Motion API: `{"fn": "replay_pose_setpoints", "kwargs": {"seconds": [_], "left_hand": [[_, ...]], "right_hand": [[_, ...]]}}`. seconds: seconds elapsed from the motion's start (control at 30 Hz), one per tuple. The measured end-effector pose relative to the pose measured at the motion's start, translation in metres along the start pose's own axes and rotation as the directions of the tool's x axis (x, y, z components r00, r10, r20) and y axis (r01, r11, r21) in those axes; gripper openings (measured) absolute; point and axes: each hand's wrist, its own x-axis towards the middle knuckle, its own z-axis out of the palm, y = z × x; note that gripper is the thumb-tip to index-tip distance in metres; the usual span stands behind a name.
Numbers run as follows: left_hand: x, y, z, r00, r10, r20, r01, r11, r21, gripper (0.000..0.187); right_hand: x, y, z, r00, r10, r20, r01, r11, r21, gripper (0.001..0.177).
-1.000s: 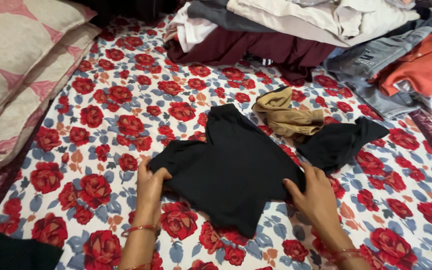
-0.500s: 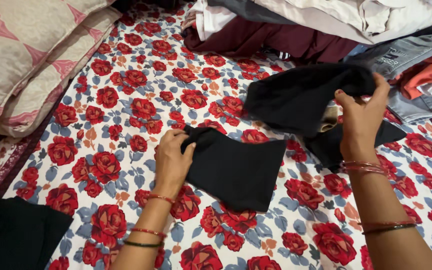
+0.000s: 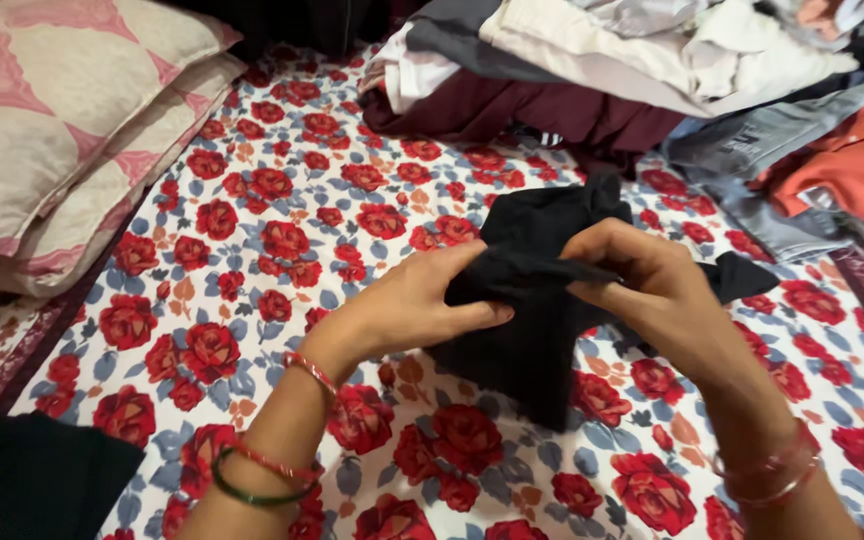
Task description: The person folds pieces of children's clothing, including a black t-shirt, tan shorts, and orange shorts, by hand on a bed.
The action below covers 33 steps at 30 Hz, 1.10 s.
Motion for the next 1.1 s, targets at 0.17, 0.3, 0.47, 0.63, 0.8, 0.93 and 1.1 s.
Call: {"fn": "replay_pose_setpoints", "kwargs": {"seconds": [0.17, 0.3, 0.47, 0.63, 0.8, 0.93, 1.1], "left_hand": [[0.039, -0.005, -0.013, 0.953, 0.298, -0.060, -0.297, 0.954, 0.023, 0.028], [0.047, 0.020, -0.034, 0.786, 0.551, -0.278, -0.546, 0.831, 0.103, 0.039], [0.002, -0.001, -0.035, 0.737, 0.425, -0.526, -0.430, 0.895, 0.120, 0.026], [-0.098, -0.098, 0.040, 0.971, 0.087, -0.222, -0.134, 0.970, -0.203, 0.026], [-0.158, -0.140, 0.085, 0.994, 0.092, -0.054, -0.086, 0.992, 0.090, 0.028], [-0.132, -0.101, 0.146, 0.874, -0.064, -0.481, 0.165, 0.971, 0.171, 0.022], [-0.128, -0.074, 0.178, 0.911, 0.170, -0.375, 0.067, 0.837, 0.542, 0.052]], "right_hand": [[0.003, -0.007, -0.032, 0.978, -0.008, 0.208, 0.066, 0.960, -0.273, 0.025], [-0.004, -0.027, -0.057, 0.903, -0.348, -0.252, 0.232, 0.888, -0.396, 0.022], [-0.057, -0.032, -0.057, 0.823, -0.494, -0.280, 0.223, 0.735, -0.640, 0.031], [-0.096, 0.068, 0.027, 0.804, 0.383, 0.455, 0.133, 0.630, -0.765, 0.048], [-0.158, 0.087, 0.075, 0.652, 0.092, 0.752, 0.088, 0.977, -0.196, 0.018], [-0.154, 0.071, 0.125, 0.920, 0.110, 0.376, -0.039, 0.981, -0.192, 0.026], [-0.151, 0.082, 0.142, 0.844, -0.457, 0.281, 0.534, 0.659, -0.530, 0.053]]}}
